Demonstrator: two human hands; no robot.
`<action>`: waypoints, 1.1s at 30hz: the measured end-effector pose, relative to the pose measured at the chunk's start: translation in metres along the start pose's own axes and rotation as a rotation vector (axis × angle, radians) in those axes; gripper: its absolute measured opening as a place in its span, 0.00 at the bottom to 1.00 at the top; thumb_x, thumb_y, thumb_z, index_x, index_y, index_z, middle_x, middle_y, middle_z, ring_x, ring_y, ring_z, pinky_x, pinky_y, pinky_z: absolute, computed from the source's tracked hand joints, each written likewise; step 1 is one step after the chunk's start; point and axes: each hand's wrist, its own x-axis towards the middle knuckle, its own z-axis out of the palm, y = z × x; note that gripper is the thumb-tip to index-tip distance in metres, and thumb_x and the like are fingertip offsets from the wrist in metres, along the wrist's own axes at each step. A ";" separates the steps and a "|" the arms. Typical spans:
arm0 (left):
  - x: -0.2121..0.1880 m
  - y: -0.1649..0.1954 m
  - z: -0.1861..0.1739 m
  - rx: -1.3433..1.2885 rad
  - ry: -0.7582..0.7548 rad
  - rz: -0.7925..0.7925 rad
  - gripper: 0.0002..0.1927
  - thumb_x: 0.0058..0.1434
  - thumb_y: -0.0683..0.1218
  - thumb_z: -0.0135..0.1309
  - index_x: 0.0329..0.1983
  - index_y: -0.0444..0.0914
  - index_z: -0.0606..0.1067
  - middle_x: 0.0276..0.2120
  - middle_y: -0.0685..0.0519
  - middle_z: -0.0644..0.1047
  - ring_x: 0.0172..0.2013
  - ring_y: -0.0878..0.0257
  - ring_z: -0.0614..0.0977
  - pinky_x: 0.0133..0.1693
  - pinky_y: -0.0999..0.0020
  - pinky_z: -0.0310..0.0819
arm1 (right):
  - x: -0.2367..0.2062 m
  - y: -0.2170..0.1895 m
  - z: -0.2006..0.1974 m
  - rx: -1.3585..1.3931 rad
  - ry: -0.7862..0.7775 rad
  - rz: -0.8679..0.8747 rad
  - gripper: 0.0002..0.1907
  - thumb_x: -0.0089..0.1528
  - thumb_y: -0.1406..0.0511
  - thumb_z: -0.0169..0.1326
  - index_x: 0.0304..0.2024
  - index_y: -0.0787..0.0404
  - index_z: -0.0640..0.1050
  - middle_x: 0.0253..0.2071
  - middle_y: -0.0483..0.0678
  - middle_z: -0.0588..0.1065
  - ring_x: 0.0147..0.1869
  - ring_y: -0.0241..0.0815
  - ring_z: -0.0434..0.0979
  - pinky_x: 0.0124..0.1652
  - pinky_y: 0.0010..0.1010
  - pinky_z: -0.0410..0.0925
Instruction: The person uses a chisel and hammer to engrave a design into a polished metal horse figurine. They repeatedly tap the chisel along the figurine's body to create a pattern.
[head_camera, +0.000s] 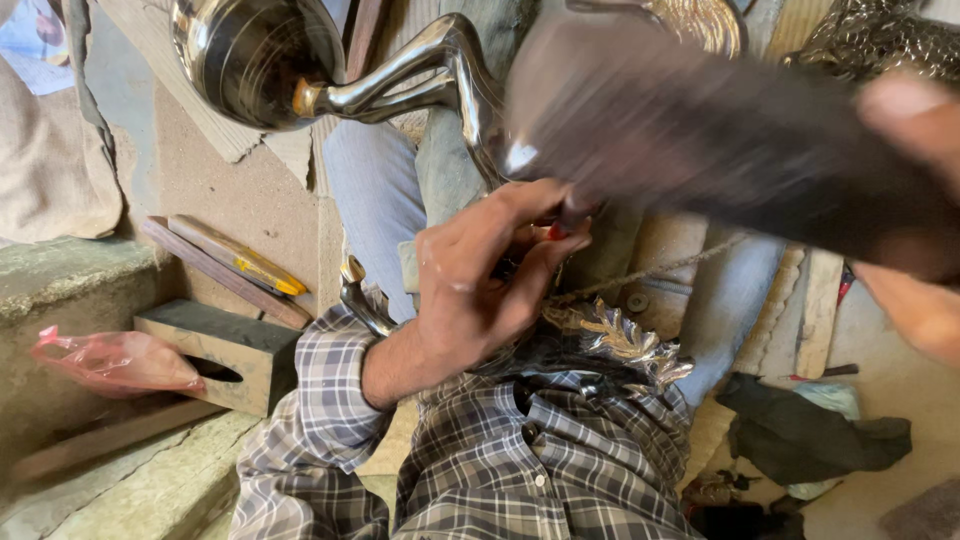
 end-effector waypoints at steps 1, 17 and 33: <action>0.002 0.004 -0.001 0.027 -0.013 -0.023 0.18 0.70 0.35 0.62 0.61 0.34 0.72 0.50 0.45 0.82 0.43 0.62 0.88 0.41 0.75 0.88 | -0.002 0.002 0.002 0.003 -0.007 0.015 0.39 0.57 0.73 0.54 0.73 0.60 0.65 0.32 0.45 0.73 0.27 0.37 0.69 0.30 0.29 0.67; 0.021 0.002 -0.007 0.147 -0.247 0.009 0.22 0.70 0.36 0.56 0.66 0.43 0.71 0.50 0.56 0.83 0.42 0.65 0.89 0.45 0.69 0.87 | -0.029 -0.011 0.021 -0.009 0.045 0.139 0.42 0.57 0.71 0.58 0.75 0.61 0.64 0.36 0.48 0.73 0.31 0.37 0.73 0.34 0.30 0.69; 0.068 0.004 -0.007 0.012 -0.529 0.158 0.23 0.63 0.38 0.58 0.62 0.44 0.72 0.53 0.50 0.83 0.38 0.59 0.88 0.34 0.65 0.86 | -0.054 -0.061 0.149 0.475 0.678 0.257 0.49 0.62 0.82 0.62 0.80 0.61 0.55 0.42 0.51 0.75 0.43 0.38 0.79 0.46 0.28 0.75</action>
